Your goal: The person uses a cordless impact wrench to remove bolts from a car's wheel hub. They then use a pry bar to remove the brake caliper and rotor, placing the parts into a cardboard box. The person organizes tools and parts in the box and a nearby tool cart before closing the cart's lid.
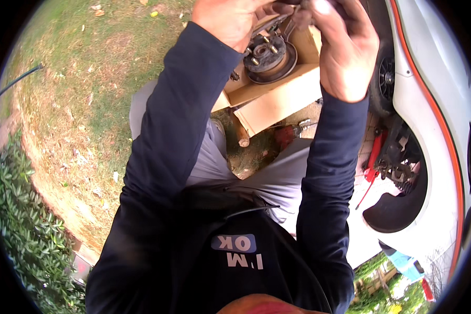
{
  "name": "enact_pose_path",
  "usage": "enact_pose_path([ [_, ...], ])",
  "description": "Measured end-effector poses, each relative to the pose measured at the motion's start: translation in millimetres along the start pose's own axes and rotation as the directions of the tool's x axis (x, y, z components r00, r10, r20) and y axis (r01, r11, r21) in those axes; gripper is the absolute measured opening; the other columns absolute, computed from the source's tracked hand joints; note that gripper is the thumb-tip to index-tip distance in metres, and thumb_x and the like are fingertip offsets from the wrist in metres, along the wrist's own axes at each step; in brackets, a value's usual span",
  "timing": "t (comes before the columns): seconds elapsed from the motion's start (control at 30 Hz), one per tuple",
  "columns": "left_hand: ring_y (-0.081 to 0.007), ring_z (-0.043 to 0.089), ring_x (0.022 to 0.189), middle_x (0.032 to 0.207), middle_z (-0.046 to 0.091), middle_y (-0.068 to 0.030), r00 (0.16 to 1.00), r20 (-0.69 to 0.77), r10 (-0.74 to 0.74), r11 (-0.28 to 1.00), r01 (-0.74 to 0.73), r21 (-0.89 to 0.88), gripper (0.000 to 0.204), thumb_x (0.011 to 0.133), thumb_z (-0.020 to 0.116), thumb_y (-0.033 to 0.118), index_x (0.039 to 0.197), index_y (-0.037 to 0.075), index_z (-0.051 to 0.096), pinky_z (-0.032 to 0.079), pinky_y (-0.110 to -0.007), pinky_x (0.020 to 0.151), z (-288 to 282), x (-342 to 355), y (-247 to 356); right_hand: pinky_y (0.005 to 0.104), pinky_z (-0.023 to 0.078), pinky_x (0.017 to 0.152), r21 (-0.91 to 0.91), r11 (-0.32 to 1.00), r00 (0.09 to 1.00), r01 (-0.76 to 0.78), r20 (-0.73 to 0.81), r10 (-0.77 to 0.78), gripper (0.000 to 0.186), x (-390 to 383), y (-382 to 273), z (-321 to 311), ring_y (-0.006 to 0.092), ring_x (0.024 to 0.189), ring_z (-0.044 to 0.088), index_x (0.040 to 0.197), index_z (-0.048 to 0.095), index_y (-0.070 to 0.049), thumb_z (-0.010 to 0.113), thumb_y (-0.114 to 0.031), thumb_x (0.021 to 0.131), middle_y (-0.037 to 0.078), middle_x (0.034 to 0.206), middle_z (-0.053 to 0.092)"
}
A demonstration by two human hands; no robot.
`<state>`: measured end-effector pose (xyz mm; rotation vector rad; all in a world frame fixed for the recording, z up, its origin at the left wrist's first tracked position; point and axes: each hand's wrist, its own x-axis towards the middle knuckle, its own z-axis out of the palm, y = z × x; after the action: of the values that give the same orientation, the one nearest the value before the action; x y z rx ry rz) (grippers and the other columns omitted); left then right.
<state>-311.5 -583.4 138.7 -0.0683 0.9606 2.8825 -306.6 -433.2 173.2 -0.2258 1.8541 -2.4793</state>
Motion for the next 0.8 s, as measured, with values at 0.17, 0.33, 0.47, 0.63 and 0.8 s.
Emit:
enact_pose_path([
  [0.17,-0.0207,0.069,0.087,0.098,0.067,-0.0103,0.999,0.048,0.022,1.0,-0.022,-0.011,0.012,0.093,0.066,0.003,0.098,0.005,0.054,0.06,-0.032,0.073,-13,3,-1,0.0271,0.056,0.074,-0.002,1.0,0.999,0.006,-0.045,-0.006,0.015,10,27,9,0.0148,0.083,0.067,0.106,0.065,0.004,0.067,-0.003,0.092,0.01,0.094,0.07],
  [0.33,-0.0139,0.067,0.08,0.088,0.067,-0.0061,0.983,-0.026,0.184,0.841,-0.143,0.522,0.009,0.092,0.067,0.003,0.097,0.001,0.061,0.056,-0.027,0.072,-10,7,5,0.0234,0.05,0.072,-0.071,0.997,0.998,-0.006,-0.058,0.002,0.013,6,20,-4,0.0082,0.083,0.061,0.103,0.063,0.0,0.059,-0.012,0.099,0.004,0.092,0.067],
  [0.47,-0.0114,0.065,0.08,0.086,0.068,-0.0049,0.985,0.032,0.17,0.708,-0.145,0.691,0.009,0.092,0.066,0.002,0.099,-0.004,0.066,0.054,-0.024,0.072,-14,8,7,0.0194,0.044,0.068,-0.515,0.857,0.995,0.016,0.089,0.034,0.03,7,13,-5,0.0044,0.079,0.052,0.126,0.061,0.004,0.057,-0.009,0.099,-0.002,0.087,0.06],
  [0.63,-0.0114,0.065,0.084,0.092,0.07,-0.0067,0.974,0.14,0.18,0.622,-0.223,0.75,0.015,0.093,0.063,0.001,0.105,-0.007,0.068,0.053,-0.024,0.076,-16,10,8,0.0202,0.039,0.061,-0.338,0.939,0.948,-0.062,0.276,0.162,0.056,10,15,-6,0.0049,0.071,0.046,0.148,0.031,-0.002,0.057,-0.009,0.099,-0.001,0.083,0.053],
  [0.8,-0.0137,0.066,0.085,0.095,0.072,-0.0078,0.961,0.257,0.105,0.619,-0.266,0.739,0.02,0.096,0.06,0.006,0.11,-0.007,0.068,0.054,-0.026,0.078,-26,11,15,0.0201,0.039,0.06,-0.316,0.94,0.954,-0.126,0.22,0.202,0.048,14,16,-10,0.0047,0.07,0.048,0.141,0.038,-0.001,0.059,-0.009,0.098,0.0,0.084,0.059],
])
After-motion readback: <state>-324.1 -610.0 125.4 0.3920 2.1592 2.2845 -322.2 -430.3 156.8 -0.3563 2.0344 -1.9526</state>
